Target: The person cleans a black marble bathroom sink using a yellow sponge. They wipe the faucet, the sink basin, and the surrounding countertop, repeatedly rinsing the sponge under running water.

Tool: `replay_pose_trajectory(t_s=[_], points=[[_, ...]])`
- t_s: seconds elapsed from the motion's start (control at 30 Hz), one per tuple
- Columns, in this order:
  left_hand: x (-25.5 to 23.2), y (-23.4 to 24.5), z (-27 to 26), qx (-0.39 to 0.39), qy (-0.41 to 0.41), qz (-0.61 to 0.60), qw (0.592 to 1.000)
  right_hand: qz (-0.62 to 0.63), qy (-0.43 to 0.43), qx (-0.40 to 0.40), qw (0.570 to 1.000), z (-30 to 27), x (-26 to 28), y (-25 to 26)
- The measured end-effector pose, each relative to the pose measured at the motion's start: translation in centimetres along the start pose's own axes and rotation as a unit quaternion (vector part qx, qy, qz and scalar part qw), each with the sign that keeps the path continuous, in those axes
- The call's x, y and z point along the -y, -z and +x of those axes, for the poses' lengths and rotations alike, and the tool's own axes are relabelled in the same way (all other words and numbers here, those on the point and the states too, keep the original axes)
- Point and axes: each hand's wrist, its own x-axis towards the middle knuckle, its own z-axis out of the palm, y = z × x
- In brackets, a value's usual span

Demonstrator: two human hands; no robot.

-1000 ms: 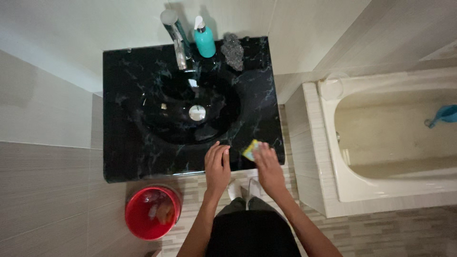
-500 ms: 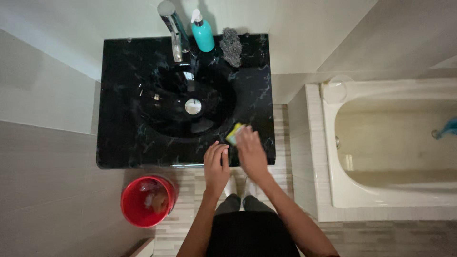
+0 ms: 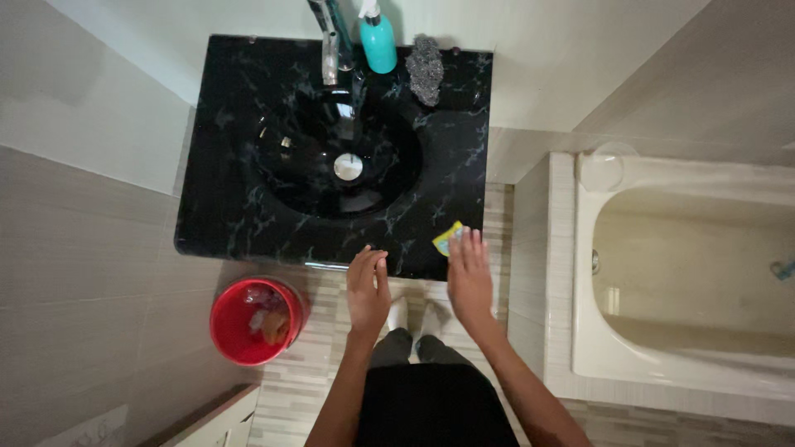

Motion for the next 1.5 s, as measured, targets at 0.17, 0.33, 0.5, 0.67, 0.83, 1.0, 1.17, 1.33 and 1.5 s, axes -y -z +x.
replay_pose_trajectory(t_s=[0.17,0.33,0.5,0.67,0.83,1.0,1.17,1.33,1.5], points=[[-0.4,0.3,-0.7,0.006,0.020,-0.007,1.000,0.060,0.111,0.041,0.991,-0.8,4.3,-2.0],[-0.2,0.9,-1.0,0.011,0.025,0.004,1.000,0.084,0.157,0.058,0.982,-2.6,1.9,-1.2],[-0.1,0.9,-1.0,0.002,0.026,0.007,1.000,0.029,0.079,0.024,0.996,-3.5,-2.2,1.1],[0.2,1.4,-0.9,-0.008,0.004,0.010,1.000,0.013,-0.011,-0.057,0.998,0.4,-2.1,1.3],[0.5,2.1,-0.5,-0.019,0.020,-0.014,0.999,0.040,0.019,-0.078,0.996,4.3,3.5,-1.4],[2.0,3.3,0.1,-0.002,0.029,-0.005,1.000,0.119,0.102,0.025,0.987,2.4,9.0,-3.4],[4.9,5.8,1.8,0.015,0.020,-0.017,1.000,0.030,0.029,0.050,0.998,-0.7,8.0,-2.0],[8.0,8.1,3.1,0.046,0.020,-0.034,0.998,-0.067,-0.034,-0.031,0.997,1.9,5.6,-1.3],[10.4,9.7,4.0,0.060,0.010,-0.045,0.997,-0.080,-0.070,-0.100,0.989,6.8,9.0,-3.5]])
